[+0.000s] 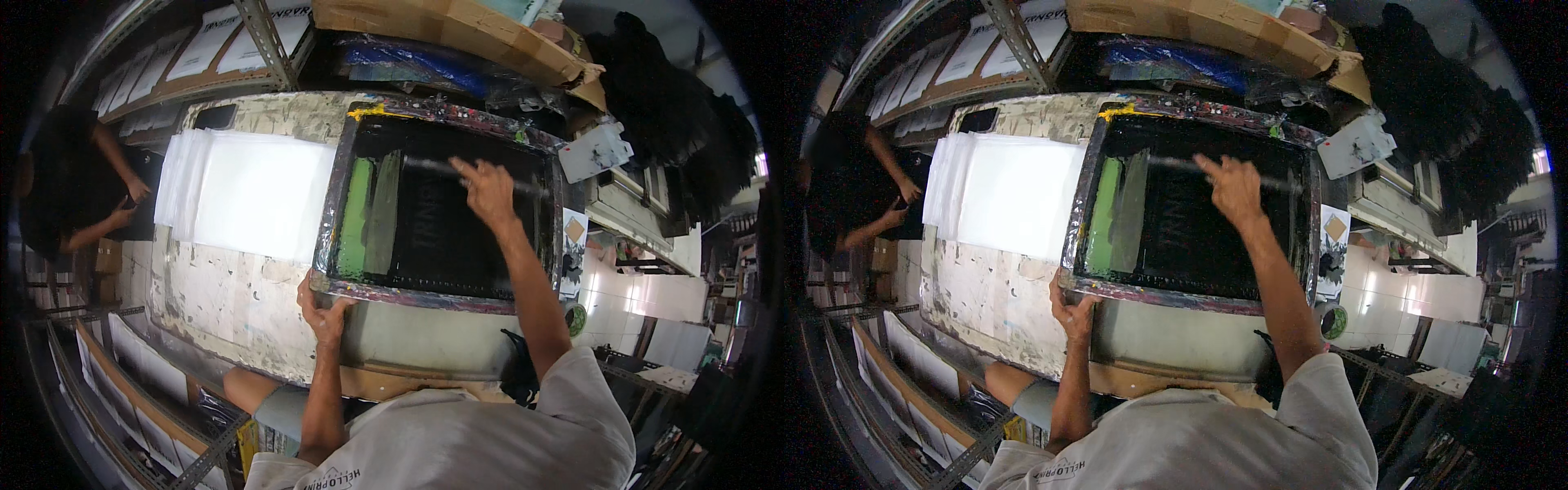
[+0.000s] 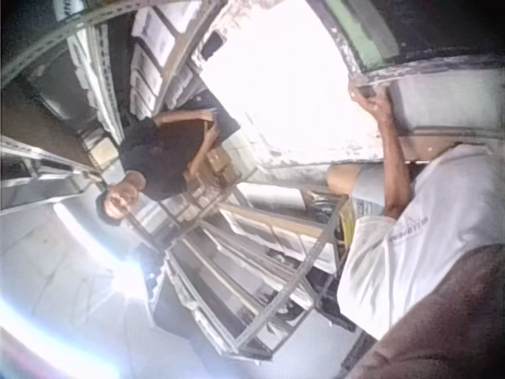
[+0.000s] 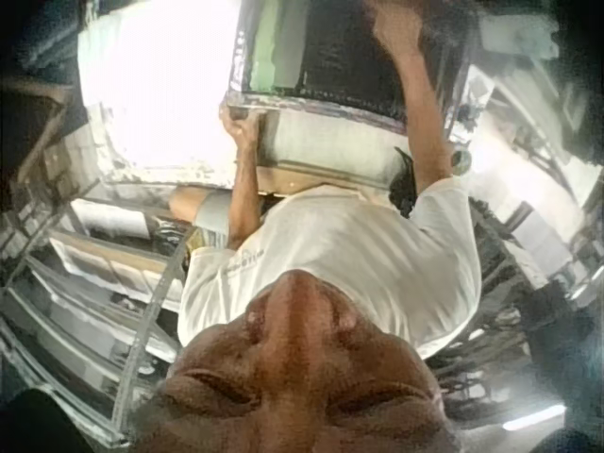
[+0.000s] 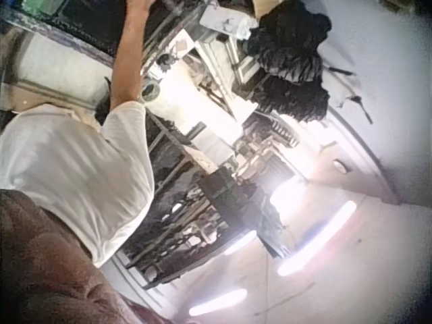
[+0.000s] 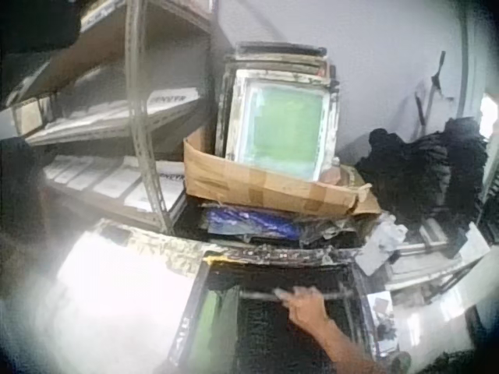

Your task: The person screen prints a design onto white papers using a screen frame and a squeegee, repeating the process for several sheets while an assistant helps move the finished papers.

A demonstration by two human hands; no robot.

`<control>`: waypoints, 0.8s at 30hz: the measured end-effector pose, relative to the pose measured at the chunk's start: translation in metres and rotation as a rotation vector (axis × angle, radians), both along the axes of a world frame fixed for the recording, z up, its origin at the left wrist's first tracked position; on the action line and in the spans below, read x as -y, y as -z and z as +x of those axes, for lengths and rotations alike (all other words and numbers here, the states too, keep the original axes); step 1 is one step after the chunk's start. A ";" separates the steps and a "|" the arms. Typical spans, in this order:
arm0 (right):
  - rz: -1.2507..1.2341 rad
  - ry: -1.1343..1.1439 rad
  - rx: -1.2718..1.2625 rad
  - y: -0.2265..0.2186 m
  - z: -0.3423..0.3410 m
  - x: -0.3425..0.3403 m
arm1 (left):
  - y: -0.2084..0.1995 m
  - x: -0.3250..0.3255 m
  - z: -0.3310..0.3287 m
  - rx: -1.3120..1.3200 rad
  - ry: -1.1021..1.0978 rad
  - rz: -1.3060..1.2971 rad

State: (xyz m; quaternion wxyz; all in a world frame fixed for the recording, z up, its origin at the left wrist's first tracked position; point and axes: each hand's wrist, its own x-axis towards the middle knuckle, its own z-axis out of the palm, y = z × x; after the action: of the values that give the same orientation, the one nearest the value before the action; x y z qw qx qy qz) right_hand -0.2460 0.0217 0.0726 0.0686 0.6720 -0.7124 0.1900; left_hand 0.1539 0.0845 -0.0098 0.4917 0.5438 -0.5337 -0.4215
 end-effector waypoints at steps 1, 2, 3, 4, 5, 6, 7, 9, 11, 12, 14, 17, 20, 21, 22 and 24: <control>0.010 0.007 0.017 -0.010 0.018 -0.020 | -0.010 -0.001 -0.002 -0.009 -0.017 0.017; 0.054 -0.006 0.050 -0.023 0.032 -0.040 | -0.021 0.000 -0.005 -0.020 -0.033 0.033; 0.097 -0.017 0.081 -0.038 0.045 -0.060 | -0.032 0.000 -0.008 -0.033 -0.038 0.011; 0.081 -0.022 0.102 -0.051 0.056 -0.080 | -0.044 0.001 -0.011 -0.046 -0.041 -0.012; 0.064 -0.026 0.123 -0.065 0.066 -0.098 | -0.055 0.004 -0.014 -0.060 -0.043 -0.037; 0.093 -0.025 0.159 -0.080 0.075 -0.114 | -0.062 0.006 -0.015 -0.014 -0.043 -0.073; 0.122 -0.026 0.196 -0.097 0.083 -0.127 | -0.072 0.009 -0.019 -0.022 -0.053 -0.093; 0.082 -0.055 0.138 -0.127 0.090 -0.139 | -0.096 0.015 -0.026 -0.029 -0.077 -0.129; -0.046 -0.114 0.055 -0.145 0.091 -0.146 | -0.130 0.026 -0.039 -0.104 -0.115 -0.147; -0.180 -0.128 -0.024 -0.147 0.084 -0.139 | -0.149 0.033 -0.050 -0.116 -0.127 -0.175; -0.181 -0.090 -0.055 -0.173 0.072 -0.124 | -0.176 0.046 -0.067 -0.234 -0.137 -0.202; -0.298 -0.086 -0.086 -0.205 0.049 -0.089 | -0.171 0.074 -0.074 -0.299 -0.078 -0.384; -0.248 -0.127 0.014 -0.236 0.019 -0.047 | -0.149 0.087 -0.081 -0.044 0.029 -0.251; -0.288 -0.153 -0.006 -0.242 0.011 -0.036 | -0.127 0.082 -0.084 0.063 0.050 -0.145; -0.291 -0.135 -0.039 -0.253 0.007 -0.027 | -0.105 0.076 -0.089 0.241 0.066 -0.124; -0.170 -0.022 0.001 -0.270 0.005 -0.015 | -0.052 0.054 -0.100 0.546 0.070 -0.169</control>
State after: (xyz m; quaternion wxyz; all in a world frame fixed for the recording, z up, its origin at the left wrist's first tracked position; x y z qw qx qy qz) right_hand -0.2414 0.0369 0.3429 0.1232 0.6713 -0.6865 0.2508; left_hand 0.0538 0.0301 0.0420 0.3585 0.5756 -0.6981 -0.2299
